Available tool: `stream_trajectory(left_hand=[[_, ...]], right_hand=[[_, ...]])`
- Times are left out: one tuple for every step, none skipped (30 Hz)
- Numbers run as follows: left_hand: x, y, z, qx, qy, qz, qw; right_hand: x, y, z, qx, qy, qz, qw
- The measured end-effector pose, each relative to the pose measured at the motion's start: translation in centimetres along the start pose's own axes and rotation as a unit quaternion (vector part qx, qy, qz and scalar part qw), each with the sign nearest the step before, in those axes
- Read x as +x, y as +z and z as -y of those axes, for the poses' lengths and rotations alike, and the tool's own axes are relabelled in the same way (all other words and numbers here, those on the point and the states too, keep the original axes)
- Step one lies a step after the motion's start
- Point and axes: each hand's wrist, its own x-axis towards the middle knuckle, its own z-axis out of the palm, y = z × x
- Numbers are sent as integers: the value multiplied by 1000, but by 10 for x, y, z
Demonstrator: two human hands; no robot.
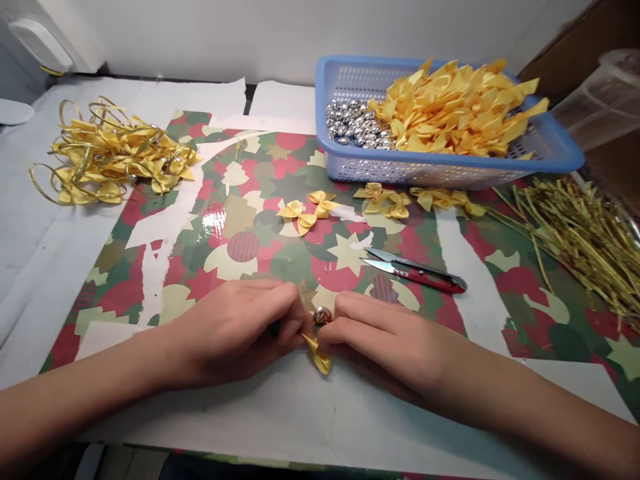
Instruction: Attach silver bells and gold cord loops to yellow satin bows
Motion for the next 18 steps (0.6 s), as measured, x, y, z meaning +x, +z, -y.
stream_trajectory(left_hand=[[0,0,0,-2,-3,1,1000],[0,0,0,-5,-8,2,1000],[0,0,0,-11,-14,5,1000],[1,0,0,-21,-20,8,1000],[1,-1,0,-34,-27,12,999],[2,-1,0,-48,-35,18,998],[2,-2,0,-61,-43,24,997],[3,-3,0,-71,-51,31,996],[3,-4,0,-76,-57,37,995],[3,-5,0,-78,-61,42,994],[4,-6,0,-75,-61,47,994],[4,-7,0,-68,-55,50,995],[4,-7,0,-57,-44,52,996],[4,-8,0,-44,-28,52,997],[4,-8,0,-30,-8,50,998],[5,-7,0,-17,13,47,999],[5,-7,0,-5,34,44,998],[5,-7,0,3,51,42,998]], right_hand=[[0,0,-1,5,1,0,1000],[-1,-1,-1,11,3,-1,1000],[-1,-2,-2,17,4,-4,1000],[-1,-4,-3,23,5,-6,1000],[-1,-5,-4,30,7,-5,1000],[-2,-7,-6,36,9,-3,999],[-2,-9,-7,43,9,-3,999],[-2,-11,-8,50,8,-1,999],[-2,-13,-8,54,6,0,998],[-3,-14,-9,57,4,-3,998],[-3,-14,-9,57,1,-7,998],[-3,-14,-9,54,-2,-11,998],[-3,-14,-9,47,-3,-14,999],[-3,-14,-9,39,-3,-17,999],[-2,-13,-8,27,-3,-23,999],[-2,-12,-8,15,-5,-28,999],[-2,-11,-8,2,-6,-33,999],[-1,-9,-7,-10,-9,-36,999]])
